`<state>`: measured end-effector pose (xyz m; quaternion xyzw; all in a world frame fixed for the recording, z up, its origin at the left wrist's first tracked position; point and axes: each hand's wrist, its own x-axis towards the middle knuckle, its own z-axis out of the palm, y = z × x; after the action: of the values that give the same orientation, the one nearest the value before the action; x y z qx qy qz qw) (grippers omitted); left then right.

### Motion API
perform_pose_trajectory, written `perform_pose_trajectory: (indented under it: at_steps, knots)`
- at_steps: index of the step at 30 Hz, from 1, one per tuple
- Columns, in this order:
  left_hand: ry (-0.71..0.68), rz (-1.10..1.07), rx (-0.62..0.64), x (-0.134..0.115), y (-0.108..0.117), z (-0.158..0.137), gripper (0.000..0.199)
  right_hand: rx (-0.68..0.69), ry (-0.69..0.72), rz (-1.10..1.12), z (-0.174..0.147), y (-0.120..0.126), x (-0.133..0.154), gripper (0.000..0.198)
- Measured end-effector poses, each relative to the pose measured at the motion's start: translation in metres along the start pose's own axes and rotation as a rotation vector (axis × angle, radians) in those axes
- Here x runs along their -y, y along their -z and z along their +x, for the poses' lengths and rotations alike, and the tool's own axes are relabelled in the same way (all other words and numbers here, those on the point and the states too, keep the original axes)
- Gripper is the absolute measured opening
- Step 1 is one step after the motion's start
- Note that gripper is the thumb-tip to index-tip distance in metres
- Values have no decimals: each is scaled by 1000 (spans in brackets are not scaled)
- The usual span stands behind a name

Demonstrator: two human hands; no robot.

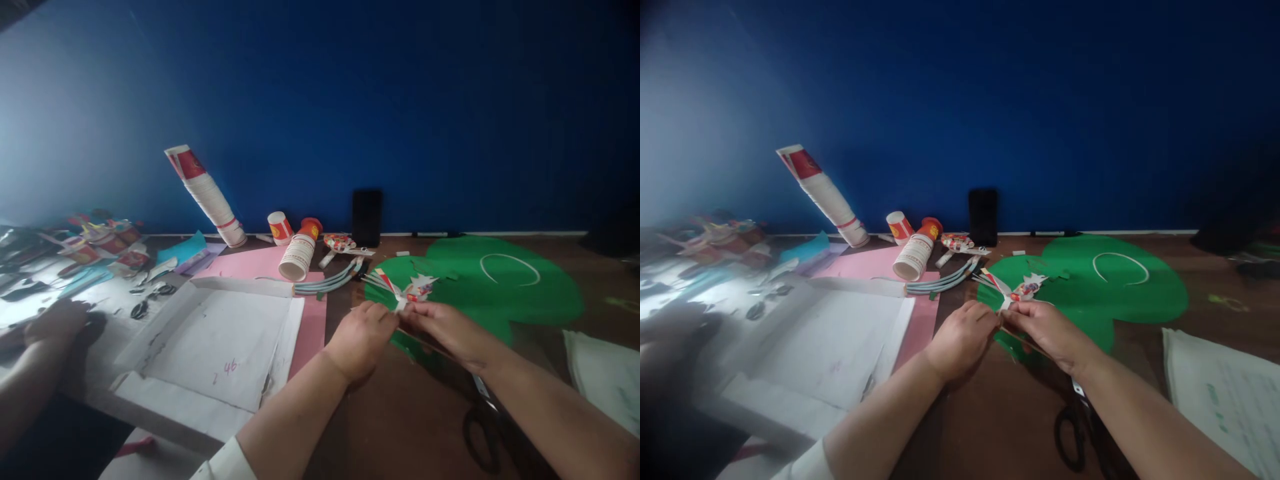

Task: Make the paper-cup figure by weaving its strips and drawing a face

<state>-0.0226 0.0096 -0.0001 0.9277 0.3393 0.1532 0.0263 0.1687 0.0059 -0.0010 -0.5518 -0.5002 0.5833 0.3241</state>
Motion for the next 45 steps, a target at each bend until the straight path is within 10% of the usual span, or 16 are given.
perform_pose_trajectory:
  at_steps: [32,45]
  knots:
    - [-40,-9,187,5,0,1,23,152,57,-123,1,-4,-2,25]
    - [100,-396,-12,13,-10,-2,15,127,47,-207,-2,-1,1,14]
